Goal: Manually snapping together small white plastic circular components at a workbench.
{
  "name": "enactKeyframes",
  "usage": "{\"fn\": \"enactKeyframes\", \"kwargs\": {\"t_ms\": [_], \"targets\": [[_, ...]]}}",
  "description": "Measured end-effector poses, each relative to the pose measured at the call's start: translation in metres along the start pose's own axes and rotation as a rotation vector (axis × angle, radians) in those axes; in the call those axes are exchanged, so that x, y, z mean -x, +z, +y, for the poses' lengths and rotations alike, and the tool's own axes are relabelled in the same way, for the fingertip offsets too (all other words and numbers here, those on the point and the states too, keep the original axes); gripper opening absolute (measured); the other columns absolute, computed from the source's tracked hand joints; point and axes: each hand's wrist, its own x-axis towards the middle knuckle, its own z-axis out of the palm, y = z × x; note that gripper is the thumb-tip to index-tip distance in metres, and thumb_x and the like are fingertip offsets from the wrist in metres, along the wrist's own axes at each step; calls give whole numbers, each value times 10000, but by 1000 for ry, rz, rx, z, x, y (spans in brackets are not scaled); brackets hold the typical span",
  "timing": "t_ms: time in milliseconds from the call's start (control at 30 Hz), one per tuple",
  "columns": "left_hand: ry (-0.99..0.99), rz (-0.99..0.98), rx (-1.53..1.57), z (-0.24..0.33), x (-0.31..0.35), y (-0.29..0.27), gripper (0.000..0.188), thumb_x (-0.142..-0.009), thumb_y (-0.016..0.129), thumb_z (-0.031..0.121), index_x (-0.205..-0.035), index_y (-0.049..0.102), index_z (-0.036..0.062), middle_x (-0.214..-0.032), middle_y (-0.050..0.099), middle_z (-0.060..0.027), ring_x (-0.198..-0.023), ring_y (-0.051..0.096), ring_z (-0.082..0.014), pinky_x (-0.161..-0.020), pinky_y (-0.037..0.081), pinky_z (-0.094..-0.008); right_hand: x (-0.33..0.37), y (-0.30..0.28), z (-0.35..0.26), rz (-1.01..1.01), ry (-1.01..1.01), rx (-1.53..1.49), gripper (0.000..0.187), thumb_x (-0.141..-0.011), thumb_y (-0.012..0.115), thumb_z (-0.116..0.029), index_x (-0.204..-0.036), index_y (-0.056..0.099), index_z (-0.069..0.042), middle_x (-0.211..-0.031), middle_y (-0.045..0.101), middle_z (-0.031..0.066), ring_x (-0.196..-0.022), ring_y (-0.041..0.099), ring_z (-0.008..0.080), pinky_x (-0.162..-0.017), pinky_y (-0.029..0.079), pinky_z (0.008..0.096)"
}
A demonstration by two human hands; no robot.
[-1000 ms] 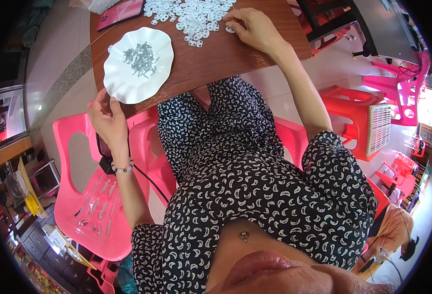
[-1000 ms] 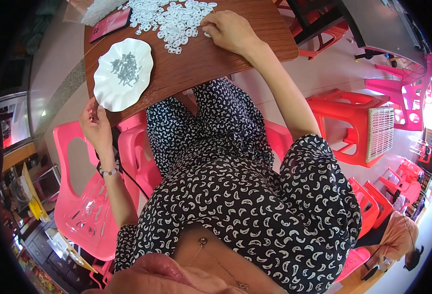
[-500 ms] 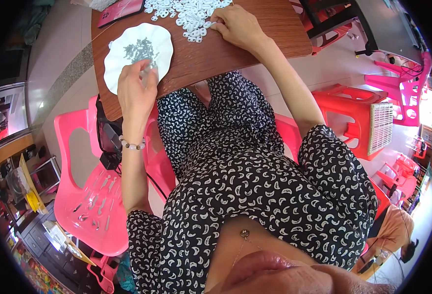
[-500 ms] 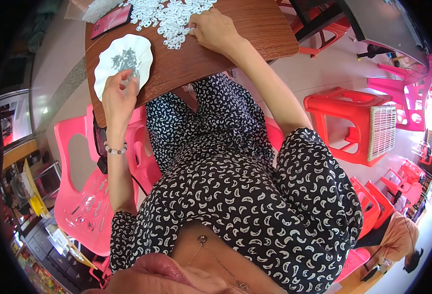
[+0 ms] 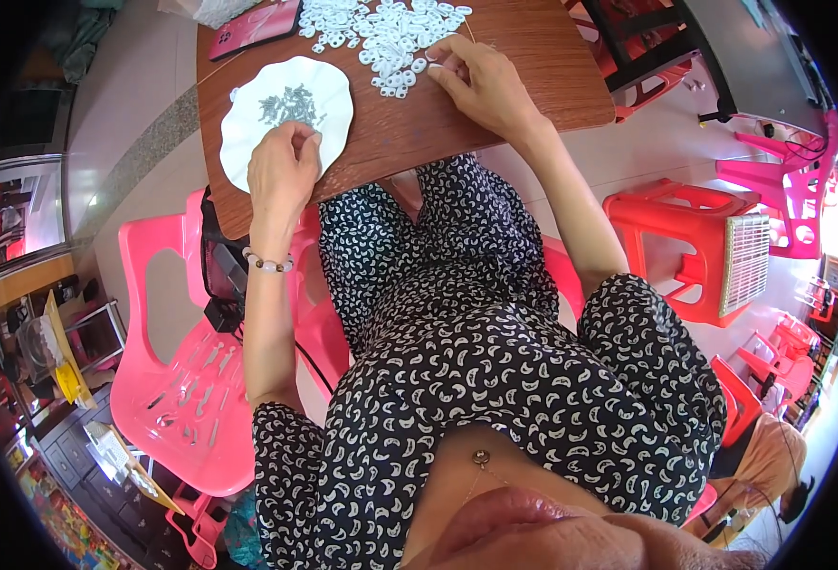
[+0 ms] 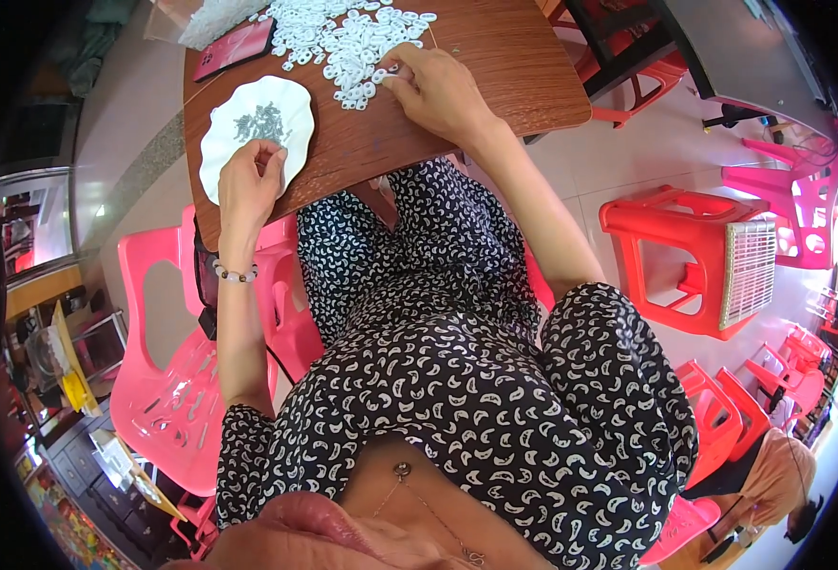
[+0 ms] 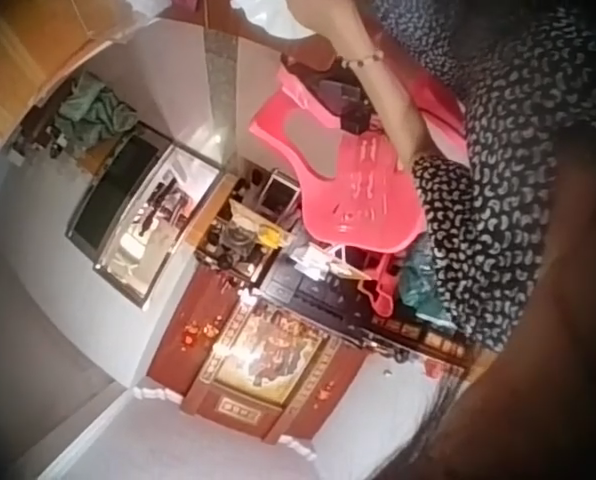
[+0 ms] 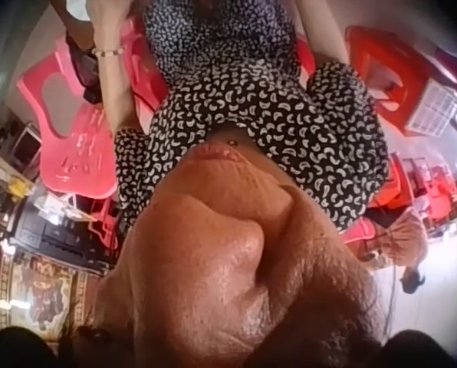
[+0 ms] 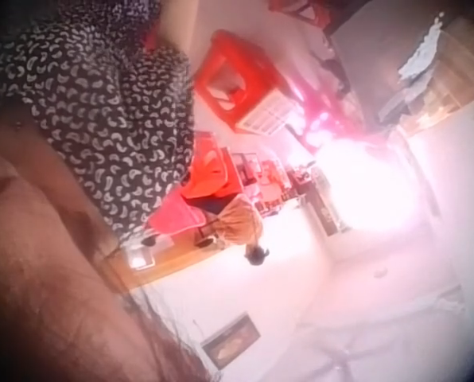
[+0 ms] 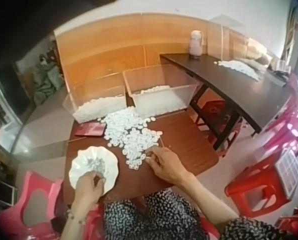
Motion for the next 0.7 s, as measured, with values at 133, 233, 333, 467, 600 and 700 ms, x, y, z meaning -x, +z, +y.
{"fn": "enactKeyframes", "kwargs": {"t_ms": [133,233,333,467,600,700], "targets": [[42,45,-28,4,-3,0,188,-842,637,187,-956,660,39,-843,661,-149,-784,640,-322,-712,483,-412,0,-3,-10,31,-54,-68,129,-874,638,-133,-955,662,-35,-726,609,86,-613,537,169,-576,442,305],[30,25,-19,5,-4,-1,176,-832,648,183,-946,672,51,-838,661,-152,-777,642,-319,-713,488,-405,1,-1,-10,36,-64,-86,133,-880,633,-136,-948,662,-25,-732,607,91,-607,523,159,-575,436,298],[48,42,-4,4,-4,-1,157,-832,646,180,-917,676,51,-831,658,-156,-772,642,-320,-707,487,-404,4,-1,-12,2,-32,-122,146,-871,656,-128,-971,670,-23,-749,616,81,-640,540,150,-594,447,280],[33,38,11,1,-4,2,138,-831,643,171,-868,659,39,-828,649,-166,-775,635,-336,-711,481,-415,9,4,-14,-26,14,-231,160,-863,677,-119,-999,686,-34,-803,640,75,-687,561,146,-628,465,273],[72,60,22,-5,-4,7,125,-829,643,151,-857,650,29,-837,642,-176,-778,630,-346,-716,479,-418,8,4,-19,-53,-42,-149,151,-868,677,-127,-994,694,-44,-834,648,78,-701,564,148,-634,468,275],[98,64,43,-6,-3,7,115,-826,644,132,-856,645,22,-842,635,-185,-777,626,-349,-719,478,-421,8,5,-23,-20,-29,-179,139,-867,679,-131,-978,699,-50,-831,647,70,-709,560,147,-633,466,274]]}}
